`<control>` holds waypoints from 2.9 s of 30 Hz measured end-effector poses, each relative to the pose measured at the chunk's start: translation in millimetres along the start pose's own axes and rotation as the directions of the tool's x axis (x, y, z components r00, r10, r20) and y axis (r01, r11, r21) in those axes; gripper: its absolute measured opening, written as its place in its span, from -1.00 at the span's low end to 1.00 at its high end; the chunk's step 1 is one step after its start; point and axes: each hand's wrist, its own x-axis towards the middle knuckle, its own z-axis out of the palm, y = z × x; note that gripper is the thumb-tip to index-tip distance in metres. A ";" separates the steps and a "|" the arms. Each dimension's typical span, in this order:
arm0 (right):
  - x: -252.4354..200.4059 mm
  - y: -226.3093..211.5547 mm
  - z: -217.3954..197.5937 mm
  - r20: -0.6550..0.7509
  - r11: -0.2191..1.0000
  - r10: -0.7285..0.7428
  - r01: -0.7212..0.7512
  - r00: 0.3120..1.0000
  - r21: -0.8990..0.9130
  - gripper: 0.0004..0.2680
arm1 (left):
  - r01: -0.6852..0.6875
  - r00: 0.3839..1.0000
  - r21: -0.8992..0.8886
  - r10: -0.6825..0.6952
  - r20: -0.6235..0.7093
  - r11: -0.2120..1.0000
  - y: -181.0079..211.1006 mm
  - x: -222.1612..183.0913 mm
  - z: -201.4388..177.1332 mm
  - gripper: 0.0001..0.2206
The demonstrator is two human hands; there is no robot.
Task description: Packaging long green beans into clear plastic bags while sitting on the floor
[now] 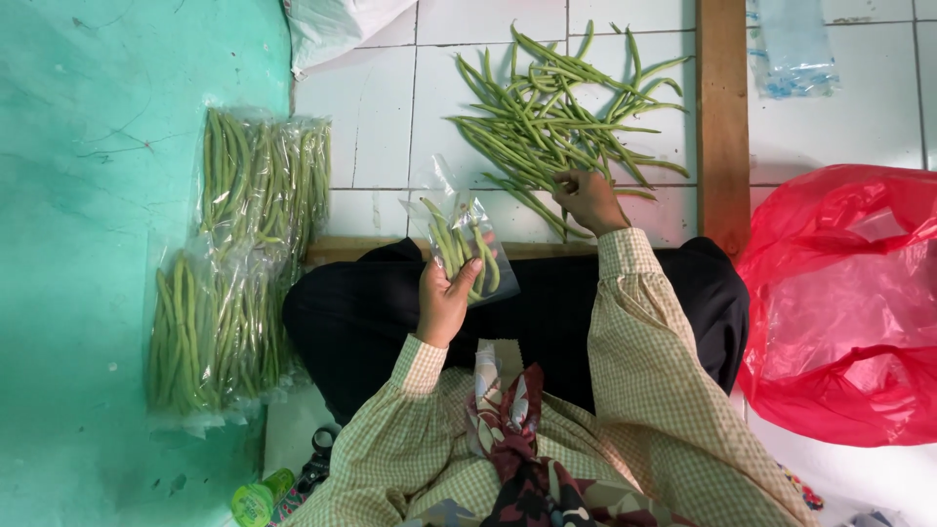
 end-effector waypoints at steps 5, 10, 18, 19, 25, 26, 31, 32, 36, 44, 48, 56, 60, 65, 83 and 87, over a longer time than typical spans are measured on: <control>-36.2 -24.7 -8.3 -0.009 0.964 -0.075 0.074 0.997 0.255 -0.69 | -0.020 1.000 -0.028 0.020 -0.008 0.999 11.3 -6.9 -4.1 -0.68; -61.4 -45.7 -7.2 -0.038 0.881 -0.118 0.122 0.992 0.457 -0.67 | -0.040 0.999 -0.039 0.039 -0.004 0.998 17.3 -11.2 -4.6 -0.67; -74.3 -51.8 -6.2 -0.299 0.793 -0.261 0.380 0.918 0.476 -0.84 | -0.032 0.993 -0.091 0.042 0.109 0.995 15.4 -18.5 -8.8 -0.66; -84.0 -70.6 -17.5 -0.300 0.794 -0.259 0.380 0.918 0.475 -0.84 | -0.032 0.993 -0.092 0.042 0.112 0.995 16.8 -19.2 -8.1 -0.66; -146.7 -183.9 -79.9 -0.469 0.611 -0.445 0.642 0.763 0.464 -0.90 | 0.066 0.914 -0.271 0.051 0.402 0.960 8.6 -15.8 -20.4 -0.67; -155.7 -198.3 -87.5 -0.463 0.601 -0.523 0.695 0.716 0.396 -0.92 | 0.028 0.925 -0.163 0.036 0.378 0.986 7.5 -15.9 -19.8 -0.69; -175.3 -238.8 -99.8 -0.375 0.565 -0.698 0.791 0.610 0.236 -0.90 | -0.043 0.933 0.029 0.030 0.359 0.999 0.1 -17.0 -19.2 -0.72; -174.9 -240.8 -98.5 -0.316 0.598 -0.722 0.785 0.615 0.161 -0.92 | -0.042 0.926 0.017 0.033 0.375 0.999 3.1 -17.4 -19.4 -0.67; -183.2 -251.3 -96.4 -0.040 0.682 -0.730 0.731 0.682 -0.004 -0.91 | -0.037 0.916 0.016 0.028 0.401 0.999 12.3 -17.1 -21.7 -0.61; -187.8 -252.0 -105.9 0.195 0.756 -0.633 0.653 0.749 -0.055 -0.87 | -0.086 0.909 0.004 0.076 0.410 0.996 9.9 -14.9 -25.7 -0.62; -190.7 -262.4 -111.5 0.253 0.772 -0.598 0.632 0.760 -0.074 -0.88 | -0.087 0.891 -0.001 0.078 0.447 0.996 17.9 -13.9 -23.1 -0.62; -190.0 -258.4 -107.2 0.153 0.814 -0.581 0.568 0.799 0.120 -0.91 | -0.080 0.881 -0.011 0.076 0.466 0.997 22.4 -9.0 -21.5 -0.59; -191.7 -265.6 -107.6 0.211 0.785 -0.613 0.617 0.762 0.054 -0.83 | -0.074 0.885 -0.087 0.105 0.453 0.993 21.9 -5.2 -21.3 -0.65; -187.3 -262.1 -108.1 0.132 0.721 -0.681 0.691 0.720 -0.047 -0.93 | -0.076 0.890 -0.084 0.106 0.443 0.994 22.3 -1.8 -21.7 -0.64; -160.2 -190.5 -64.9 -0.096 0.753 -0.603 0.605 0.792 0.258 -0.71 | -0.038 0.973 -0.243 0.091 0.214 0.969 23.1 18.0 -7.9 -0.64; -160.0 -145.6 -22.0 0.189 0.826 -0.427 0.297 0.884 0.479 -0.42 | -0.064 0.983 -0.377 0.123 0.133 0.924 33.5 36.4 9.0 -0.57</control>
